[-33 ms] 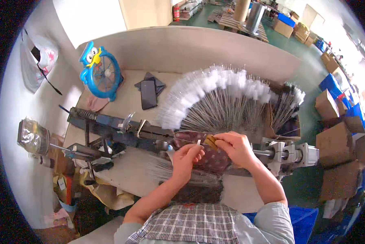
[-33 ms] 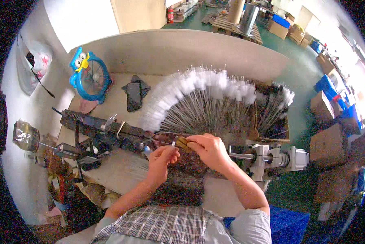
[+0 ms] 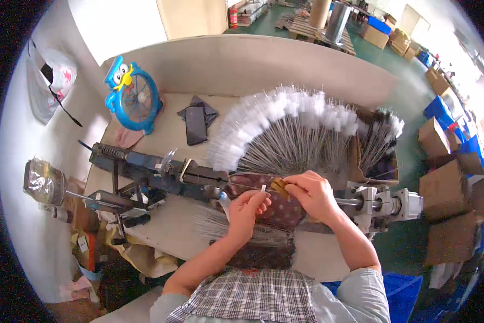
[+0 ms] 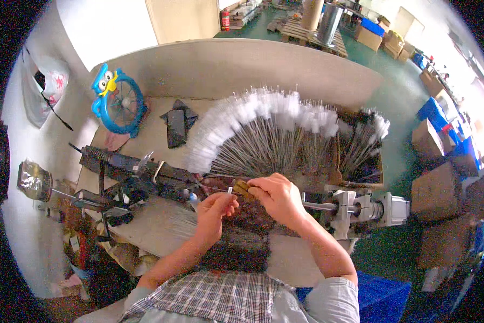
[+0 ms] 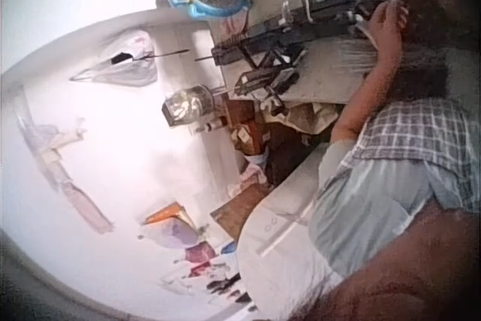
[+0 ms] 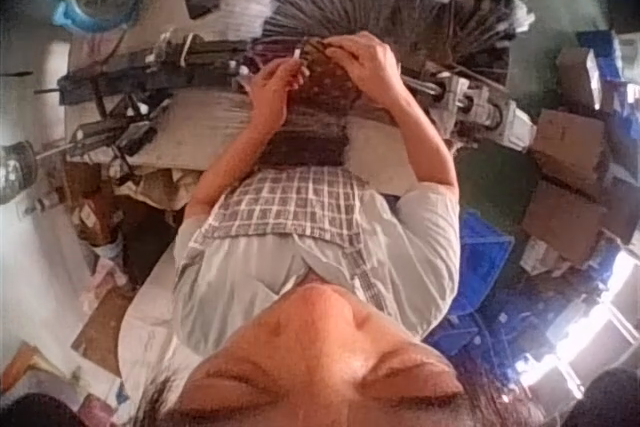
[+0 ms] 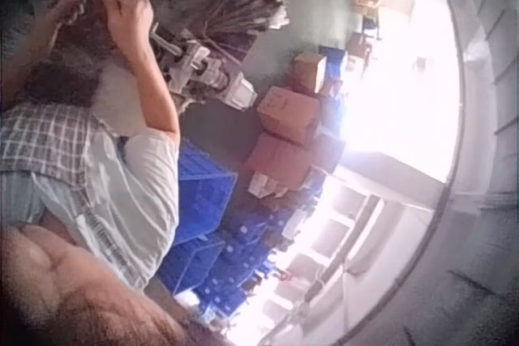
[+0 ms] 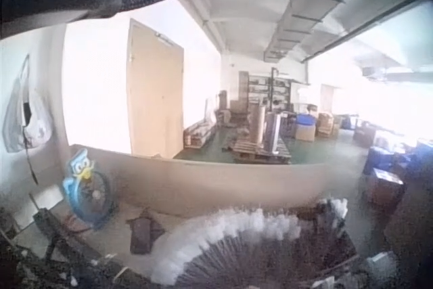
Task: Assembling and trimming synthetic-bristle brushes using a specialized workshop machine.
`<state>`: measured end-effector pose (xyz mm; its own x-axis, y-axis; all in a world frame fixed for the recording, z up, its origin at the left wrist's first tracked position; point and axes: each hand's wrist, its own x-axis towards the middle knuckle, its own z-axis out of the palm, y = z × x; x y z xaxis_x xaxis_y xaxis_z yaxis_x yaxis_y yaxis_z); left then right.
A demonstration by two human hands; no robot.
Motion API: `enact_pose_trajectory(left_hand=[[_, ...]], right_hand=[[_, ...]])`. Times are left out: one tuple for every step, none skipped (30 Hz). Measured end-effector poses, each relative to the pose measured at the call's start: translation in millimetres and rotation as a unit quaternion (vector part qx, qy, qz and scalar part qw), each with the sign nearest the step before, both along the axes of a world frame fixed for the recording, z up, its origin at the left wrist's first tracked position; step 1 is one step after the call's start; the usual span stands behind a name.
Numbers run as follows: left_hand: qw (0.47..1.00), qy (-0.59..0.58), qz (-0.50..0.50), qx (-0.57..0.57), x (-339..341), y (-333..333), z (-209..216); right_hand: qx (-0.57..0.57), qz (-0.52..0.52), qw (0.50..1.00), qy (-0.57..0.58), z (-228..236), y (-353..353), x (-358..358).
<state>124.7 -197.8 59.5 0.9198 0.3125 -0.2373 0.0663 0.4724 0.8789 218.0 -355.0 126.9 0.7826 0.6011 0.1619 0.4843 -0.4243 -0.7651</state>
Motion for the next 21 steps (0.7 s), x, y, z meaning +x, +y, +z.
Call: enact_pose_trajectory(left_hand=[[1.000,0.010,-0.002,0.006,2.4,-4.6,-1.7],[1.000,0.016,-0.006,0.009,6.0,-6.8,-2.1],[1.000,0.006,-0.005,0.019,8.2,-7.9,-2.3],[1.000,-0.003,-0.003,0.028,10.5,-8.7,-3.1],[0.999,-0.018,-0.001,0.039,12.3,-9.3,-4.5],[0.999,-0.009,-0.004,0.037,14.4,-11.2,-4.5],[0.998,-0.017,-0.026,0.057,16.4,-12.4,-4.0],[0.996,-0.025,-0.048,0.075,16.4,-14.2,-4.3],[0.995,-0.053,-0.047,0.066,20.8,-14.8,-9.5],[0.995,-0.053,-0.046,0.066,20.7,-15.3,-10.7],[0.998,-0.032,-0.020,0.052,18.4,-15.1,-10.7],[0.999,-0.012,0.003,0.036,17.2,-13.6,-11.6],[0.999,-0.014,0.005,0.037,13.2,-11.1,-9.9],[0.999,-0.004,0.050,0.016,7.1,-7.9,-5.2],[0.996,0.005,0.093,-0.004,3.2,-4.4,-0.1],[0.995,0.001,0.095,-0.003,2.2,-0.2,2.4],[0.994,0.013,0.103,-0.026,1.8,4.1,4.3],[0.992,0.025,0.117,-0.050,-1.7,8.3,7.0],[0.989,0.050,0.122,-0.072,-0.3,4.6,17.6],[0.989,0.047,0.121,-0.076,1.2,3.4,16.8],[0.988,0.043,0.115,-0.094,-0.4,6.9,16.6]], right_hand=[[-0.005,0.001,1.000,-0.025,-1.2,-5.0,3.3],[-0.010,0.003,0.999,-0.050,-2.8,-9.3,6.9],[0.015,-0.005,0.999,0.039,-2.1,-11.8,5.6],[0.016,-0.011,0.999,0.048,-4.2,-14.4,6.4],[0.035,-0.002,0.998,0.055,-6.4,-16.7,7.9],[0.052,0.010,0.997,0.061,-7.9,-19.8,10.4],[0.069,0.012,0.994,0.085,-4.5,-21.5,11.8],[0.067,0.009,0.994,0.092,-6.9,-24.1,9.9],[0.060,0.052,0.996,0.040,-8.2,-24.9,12.4],[0.054,0.096,0.994,-0.014,-8.9,-24.5,14.2],[0.066,0.112,0.989,-0.066,-10.3,-22.3,11.8],[0.066,0.112,0.989,-0.068,-10.5,-21.6,10.2],[0.040,0.105,0.986,-0.124,-8.8,-20.4,8.8],[0.014,0.099,0.978,-0.181,-5.5,-17.1,8.8],[0.009,0.088,0.969,-0.230,0.7,-9.8,8.3],[0.010,0.090,0.968,-0.234,1.6,1.3,8.9],[0.006,0.058,0.963,-0.262,0.6,15.0,9.6],[0.004,0.031,0.957,-0.288,-2.5,30.9,8.8],[-0.008,0.022,0.958,-0.287,-11.5,43.0,9.8],[-0.031,0.023,0.962,-0.269,-19.5,53.1,10.9],[-0.042,0.043,0.968,-0.243,-21.0,62.9,8.9]])
